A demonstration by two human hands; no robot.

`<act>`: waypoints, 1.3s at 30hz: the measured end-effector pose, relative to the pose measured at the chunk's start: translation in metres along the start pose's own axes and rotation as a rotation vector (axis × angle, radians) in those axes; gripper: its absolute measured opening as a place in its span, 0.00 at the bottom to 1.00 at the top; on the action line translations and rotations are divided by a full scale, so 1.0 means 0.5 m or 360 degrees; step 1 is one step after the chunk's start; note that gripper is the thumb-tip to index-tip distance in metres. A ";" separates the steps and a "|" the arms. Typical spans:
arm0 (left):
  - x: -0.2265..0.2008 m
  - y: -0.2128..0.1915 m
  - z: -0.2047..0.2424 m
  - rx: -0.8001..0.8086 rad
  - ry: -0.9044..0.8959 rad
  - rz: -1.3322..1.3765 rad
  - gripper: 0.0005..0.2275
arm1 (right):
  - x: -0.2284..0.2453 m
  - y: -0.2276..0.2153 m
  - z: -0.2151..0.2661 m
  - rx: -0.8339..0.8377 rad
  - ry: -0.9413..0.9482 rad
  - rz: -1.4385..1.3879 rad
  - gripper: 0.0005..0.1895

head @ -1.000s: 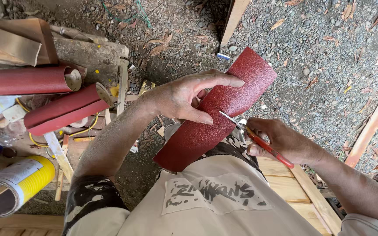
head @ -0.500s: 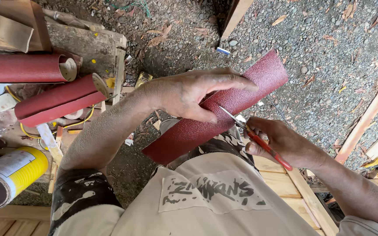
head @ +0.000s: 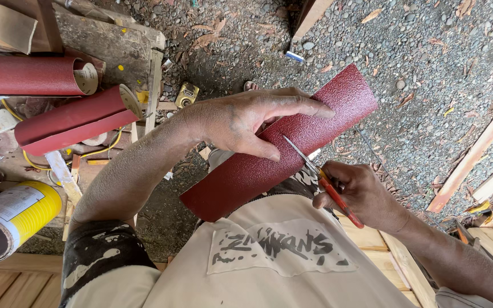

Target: The person cuts a roll of red sanding paper with scissors, then wraps a small piece around a wooden block and uses it to sand a wooden door panel.

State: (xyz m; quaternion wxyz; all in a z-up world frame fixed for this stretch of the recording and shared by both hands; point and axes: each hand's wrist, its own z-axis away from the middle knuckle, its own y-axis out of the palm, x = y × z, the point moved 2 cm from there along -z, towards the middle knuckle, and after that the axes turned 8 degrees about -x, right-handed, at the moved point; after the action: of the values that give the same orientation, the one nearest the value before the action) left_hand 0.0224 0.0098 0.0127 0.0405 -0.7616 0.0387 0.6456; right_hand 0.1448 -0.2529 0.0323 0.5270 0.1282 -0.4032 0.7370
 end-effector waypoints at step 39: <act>0.057 0.036 -0.036 -0.0063 -0.0104 -0.0212 0.43 | 0.013 -0.036 -0.013 0.0000 0.0307 0.0081 0.24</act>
State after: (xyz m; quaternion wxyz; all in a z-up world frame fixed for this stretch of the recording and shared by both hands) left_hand 0.0427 -0.0102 -0.0126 0.0696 -0.7416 -0.0262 0.6667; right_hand 0.1596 -0.2418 0.0405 0.5446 0.0462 -0.3537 0.7590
